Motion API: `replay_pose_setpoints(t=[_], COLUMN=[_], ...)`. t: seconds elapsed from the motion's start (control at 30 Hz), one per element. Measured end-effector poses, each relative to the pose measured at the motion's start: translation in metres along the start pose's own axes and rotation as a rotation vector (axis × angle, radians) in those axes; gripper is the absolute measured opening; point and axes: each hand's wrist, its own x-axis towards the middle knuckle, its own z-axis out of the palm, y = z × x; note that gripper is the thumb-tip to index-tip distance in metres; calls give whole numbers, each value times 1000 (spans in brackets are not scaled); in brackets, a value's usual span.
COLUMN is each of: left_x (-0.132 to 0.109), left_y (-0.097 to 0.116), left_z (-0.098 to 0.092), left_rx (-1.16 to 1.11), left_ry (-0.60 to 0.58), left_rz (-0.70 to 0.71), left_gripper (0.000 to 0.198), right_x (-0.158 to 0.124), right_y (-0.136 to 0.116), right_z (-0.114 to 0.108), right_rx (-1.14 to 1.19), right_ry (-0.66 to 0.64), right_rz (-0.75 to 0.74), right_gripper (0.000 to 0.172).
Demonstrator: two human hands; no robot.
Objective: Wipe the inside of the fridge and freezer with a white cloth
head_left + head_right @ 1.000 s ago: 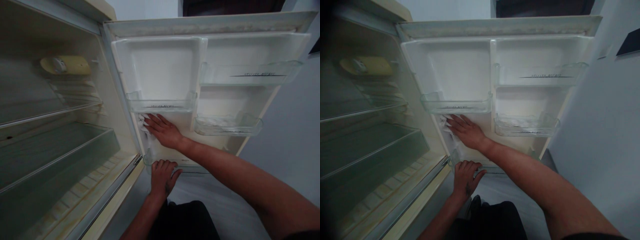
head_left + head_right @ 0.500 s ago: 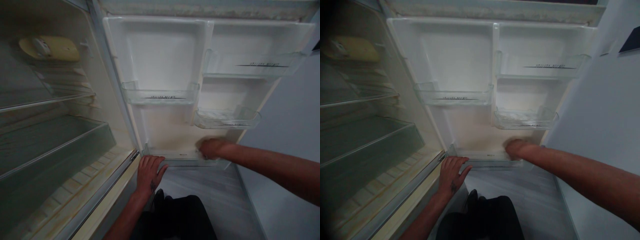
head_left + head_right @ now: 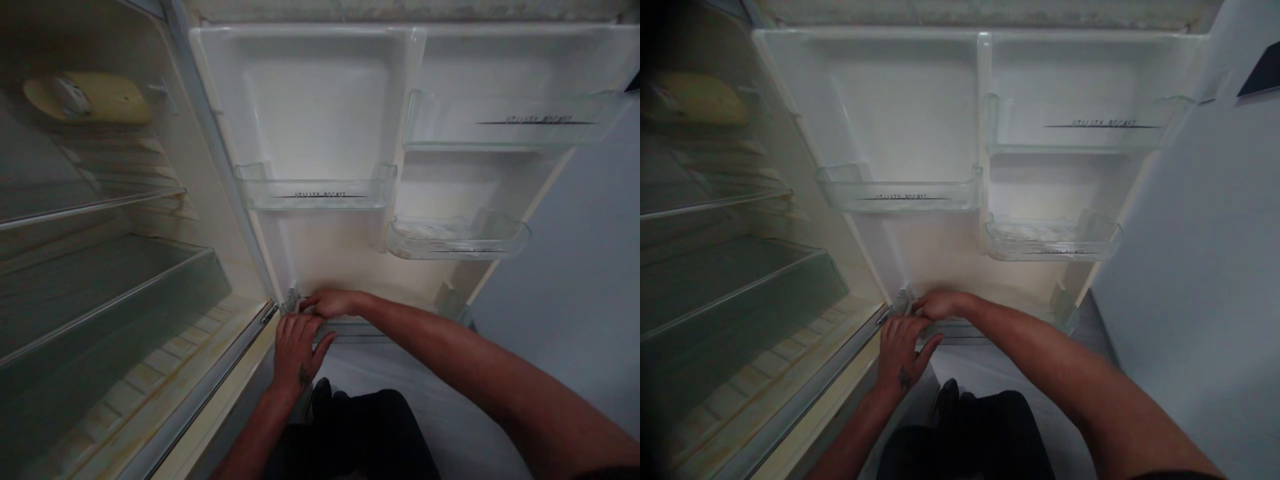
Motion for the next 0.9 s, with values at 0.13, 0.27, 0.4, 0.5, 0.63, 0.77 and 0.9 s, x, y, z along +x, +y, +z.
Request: replay_pose_setpoints(t=[0.13,0.27,0.4,0.5,0.63,0.77,0.9], left_x=[0,-1,-1,-2,-1,0,0], left_y=[-4,-3,-3,-3,-3,-2,-2], left_z=[3,2,2,4,5,4,3], left_rx=[-16,-38,-32,-28,7,17,13], left_ry=[-17,-24,-3,-5,-9,-22,-16], left_rz=[-4,-16,-3,-2,-7,4,15], left_gripper=[25,25,24,25,26,25,26], right_x=[16,10,6,3,-8,-29,-63], right_y=[13,8,-28,-53,-52,-11,33], right_z=[-1,-18,-50,-65,-62,-52,-37], right_rx=[351,640,829,702,-73,-623,-783], right_ry=[38,182,498,792,1017,915,958], right_rz=[-48,-120,-139,-248,-441,-396,-347], right_gripper=[47,48,60,64,59,59,57])
